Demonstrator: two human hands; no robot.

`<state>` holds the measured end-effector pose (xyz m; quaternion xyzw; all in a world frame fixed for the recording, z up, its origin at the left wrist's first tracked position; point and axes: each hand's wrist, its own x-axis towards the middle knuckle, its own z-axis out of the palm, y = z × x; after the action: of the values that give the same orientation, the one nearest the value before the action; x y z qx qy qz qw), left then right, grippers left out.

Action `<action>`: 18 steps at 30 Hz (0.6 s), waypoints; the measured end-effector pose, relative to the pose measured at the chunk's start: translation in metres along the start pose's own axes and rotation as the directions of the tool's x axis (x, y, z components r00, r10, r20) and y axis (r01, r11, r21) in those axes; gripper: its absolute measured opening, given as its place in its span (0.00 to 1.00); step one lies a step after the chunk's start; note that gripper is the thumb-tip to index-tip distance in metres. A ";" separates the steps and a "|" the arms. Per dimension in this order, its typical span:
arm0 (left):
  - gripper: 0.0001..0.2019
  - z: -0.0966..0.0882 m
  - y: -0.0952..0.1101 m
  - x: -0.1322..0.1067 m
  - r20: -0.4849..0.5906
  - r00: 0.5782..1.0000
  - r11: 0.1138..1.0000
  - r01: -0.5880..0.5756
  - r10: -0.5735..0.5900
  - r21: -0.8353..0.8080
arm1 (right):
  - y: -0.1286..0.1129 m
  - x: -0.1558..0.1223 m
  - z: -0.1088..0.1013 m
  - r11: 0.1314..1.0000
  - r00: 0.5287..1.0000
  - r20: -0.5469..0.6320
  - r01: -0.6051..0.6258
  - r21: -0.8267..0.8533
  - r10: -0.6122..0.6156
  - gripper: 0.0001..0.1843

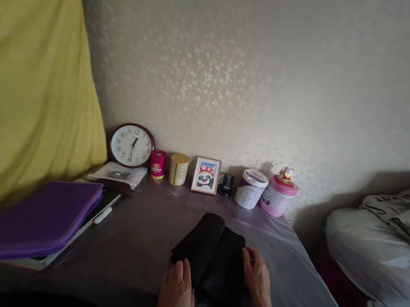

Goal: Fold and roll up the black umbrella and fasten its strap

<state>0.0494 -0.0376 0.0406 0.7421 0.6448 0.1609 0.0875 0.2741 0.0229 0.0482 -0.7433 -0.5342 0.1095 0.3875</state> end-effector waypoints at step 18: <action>0.25 -0.006 0.002 -0.001 0.004 1.000 0.995 -0.025 0.025 0.098 | -0.037 -0.026 -0.006 0.798 0.971 0.240 -0.154 0.583 0.012 0.23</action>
<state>0.0493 -0.0396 0.0468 0.7537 0.6425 0.1292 0.0499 0.2405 0.0025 0.0715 -0.5889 -0.4794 0.3722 0.5337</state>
